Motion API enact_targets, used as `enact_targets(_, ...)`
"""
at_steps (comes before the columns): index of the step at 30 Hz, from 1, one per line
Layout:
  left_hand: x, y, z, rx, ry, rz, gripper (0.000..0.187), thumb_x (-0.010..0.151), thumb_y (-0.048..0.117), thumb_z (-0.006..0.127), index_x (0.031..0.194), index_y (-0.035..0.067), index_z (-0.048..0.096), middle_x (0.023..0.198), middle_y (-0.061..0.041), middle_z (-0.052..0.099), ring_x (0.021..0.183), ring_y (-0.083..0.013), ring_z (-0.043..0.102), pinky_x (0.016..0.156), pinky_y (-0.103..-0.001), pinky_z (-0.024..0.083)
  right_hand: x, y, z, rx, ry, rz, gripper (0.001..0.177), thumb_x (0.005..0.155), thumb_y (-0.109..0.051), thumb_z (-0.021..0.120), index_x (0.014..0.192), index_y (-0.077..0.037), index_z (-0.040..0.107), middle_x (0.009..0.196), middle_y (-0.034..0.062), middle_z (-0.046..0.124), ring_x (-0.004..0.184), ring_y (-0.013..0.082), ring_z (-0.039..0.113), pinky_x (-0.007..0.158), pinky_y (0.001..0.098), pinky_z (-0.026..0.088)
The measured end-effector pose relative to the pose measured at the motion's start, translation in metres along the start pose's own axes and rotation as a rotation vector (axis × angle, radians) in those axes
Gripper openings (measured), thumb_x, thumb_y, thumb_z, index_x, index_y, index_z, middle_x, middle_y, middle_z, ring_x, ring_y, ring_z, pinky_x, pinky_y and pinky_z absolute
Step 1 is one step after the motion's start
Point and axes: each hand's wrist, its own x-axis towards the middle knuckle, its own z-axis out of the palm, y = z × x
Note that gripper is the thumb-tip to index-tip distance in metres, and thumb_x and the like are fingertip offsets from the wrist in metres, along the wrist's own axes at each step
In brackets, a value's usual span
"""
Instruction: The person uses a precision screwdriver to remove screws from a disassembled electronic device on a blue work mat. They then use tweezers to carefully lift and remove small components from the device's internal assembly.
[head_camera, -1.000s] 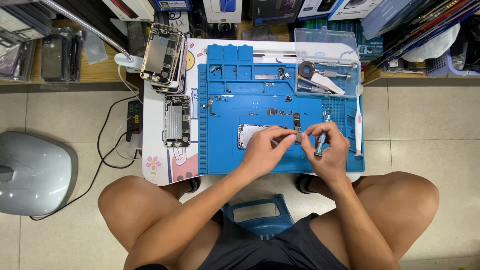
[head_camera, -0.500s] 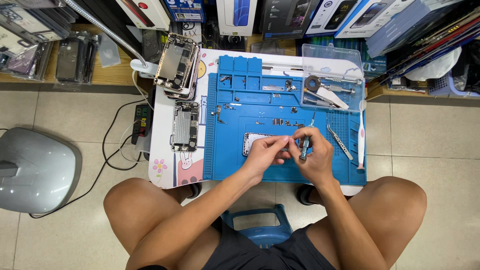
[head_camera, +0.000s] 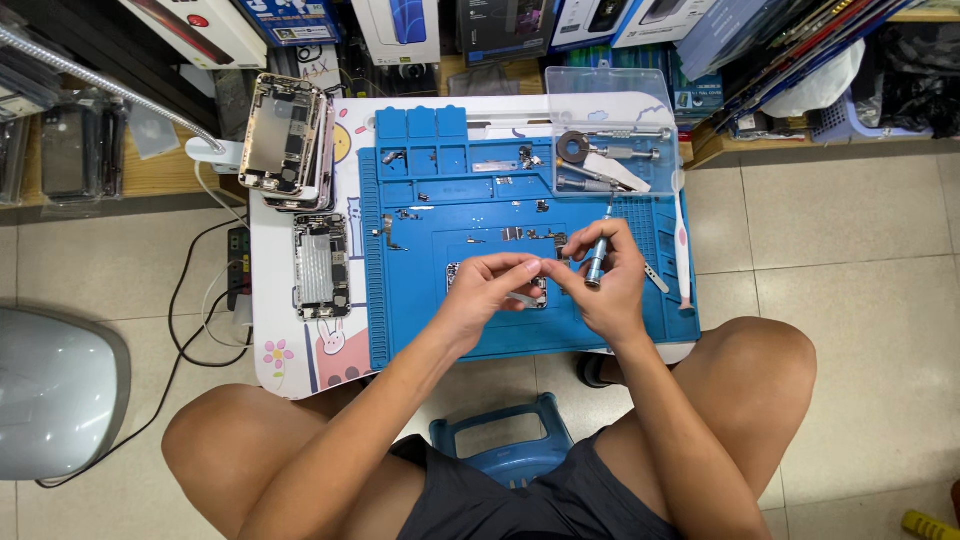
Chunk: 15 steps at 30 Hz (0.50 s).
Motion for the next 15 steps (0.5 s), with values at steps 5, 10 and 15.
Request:
enact_targets(5, 0.007, -0.013, -0.005, -0.097, -0.015, -0.07, 0.033, 0.091, 0.021, 0.084, 0.116, 0.0, 0.078, 0.105, -0.013, 0.081, 0.082, -0.0196, 0.081, 0.062, -0.019, 0.066, 0.001, -0.01, -0.005, -0.044, -0.011, -0.028, 0.044, 0.081, -0.015, 0.096, 0.104, -0.01, 0.059, 0.086, 0.0066, 0.074, 0.08, 0.0162, 0.065, 0.059, 0.0254, 0.056)
enact_targets(10, 0.008, -0.019, -0.003, -0.15, -0.032, -0.092, 0.032, 0.094, 0.021, 0.082, 0.117, 0.0, 0.076, 0.107, -0.014, 0.08, 0.083, -0.0196, 0.081, 0.061, -0.019, 0.067, 0.0, -0.005, -0.007, 0.115, -0.002, 0.058, 0.054, 0.079, -0.017, 0.097, 0.113, -0.01, 0.056, 0.09, 0.0047, 0.074, 0.084, 0.0111, 0.064, 0.062, 0.0192, 0.055)
enact_targets(15, 0.005, -0.009, -0.002, -0.223, -0.019, -0.006, 0.028, 0.103, 0.025, 0.073, 0.12, 0.003, 0.074, 0.115, -0.014, 0.079, 0.084, -0.0152, 0.08, 0.063, -0.018, 0.067, 0.005, -0.007, -0.011, 0.153, 0.088, 0.042, 0.024, 0.115, -0.025, 0.055, 0.118, -0.002, 0.064, 0.08, 0.0166, 0.075, 0.074, 0.0145, 0.063, 0.059, 0.0221, 0.053)
